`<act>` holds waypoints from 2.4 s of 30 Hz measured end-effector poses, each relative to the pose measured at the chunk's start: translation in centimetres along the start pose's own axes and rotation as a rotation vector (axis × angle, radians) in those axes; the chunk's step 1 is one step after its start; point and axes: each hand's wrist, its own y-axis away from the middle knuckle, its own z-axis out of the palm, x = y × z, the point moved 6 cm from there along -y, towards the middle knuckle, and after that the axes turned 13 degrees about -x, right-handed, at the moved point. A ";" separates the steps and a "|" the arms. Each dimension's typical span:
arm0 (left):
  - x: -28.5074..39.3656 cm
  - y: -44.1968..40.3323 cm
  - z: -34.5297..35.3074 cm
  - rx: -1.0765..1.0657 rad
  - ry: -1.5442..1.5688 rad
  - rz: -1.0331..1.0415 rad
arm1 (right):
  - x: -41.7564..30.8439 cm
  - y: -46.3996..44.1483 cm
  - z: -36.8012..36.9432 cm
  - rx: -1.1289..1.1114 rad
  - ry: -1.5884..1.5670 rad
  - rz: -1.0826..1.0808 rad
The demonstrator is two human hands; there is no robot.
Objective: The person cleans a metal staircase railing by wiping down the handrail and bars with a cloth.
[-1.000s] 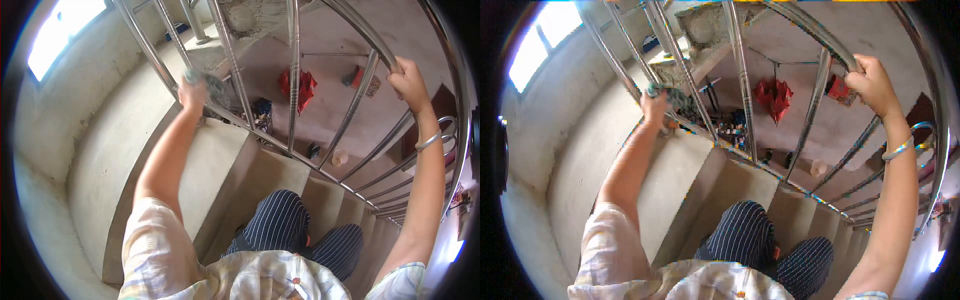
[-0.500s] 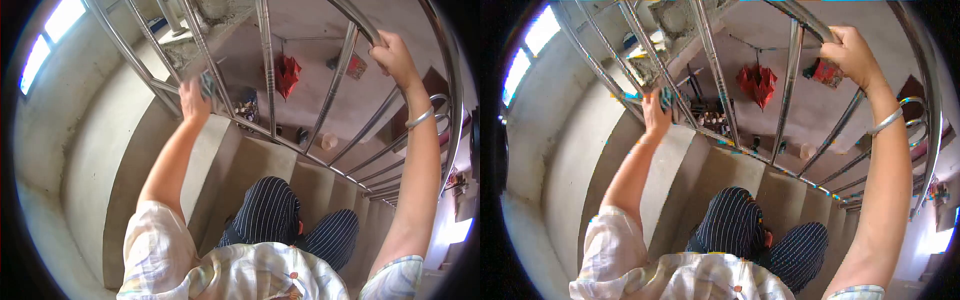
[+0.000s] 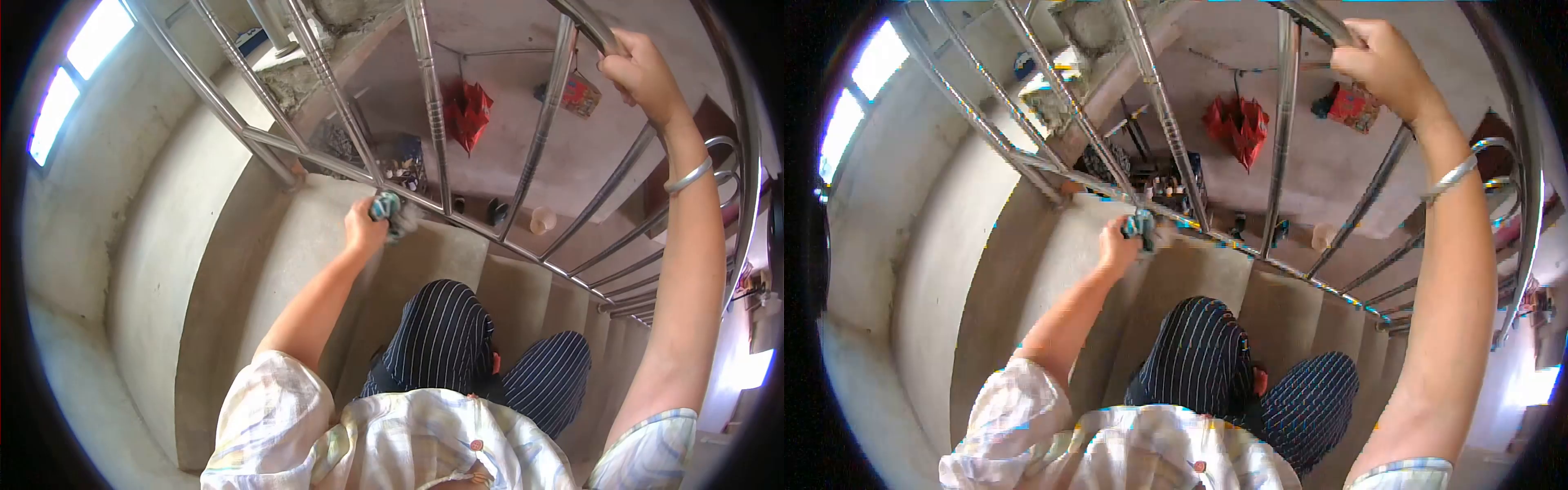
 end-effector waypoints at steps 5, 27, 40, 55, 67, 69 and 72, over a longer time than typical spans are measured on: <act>9.0 0.0 -0.1 -0.007 -0.297 0.600 | -0.8 0.6 0.3 -0.009 -0.054 0.052; 13.3 -3.5 -1.4 -0.107 0.380 0.532 | -1.9 1.0 -0.4 0.056 -0.039 0.081; 12.5 -2.7 5.1 0.064 0.714 0.493 | -1.7 1.0 0.1 0.011 -0.081 0.091; 25.4 0.1 0.7 -0.323 0.969 0.731 | -2.0 0.7 -0.1 0.017 -0.025 0.079; 14.0 2.3 17.9 -0.273 0.635 0.242 | -1.4 1.0 0.2 0.050 -0.088 0.042; 10.1 2.6 20.5 -0.326 0.577 0.111 | -1.2 0.7 0.2 -0.020 -0.157 0.044; 7.6 3.3 21.8 -0.485 0.236 -0.034 | -1.8 1.0 0.1 0.024 -0.108 0.053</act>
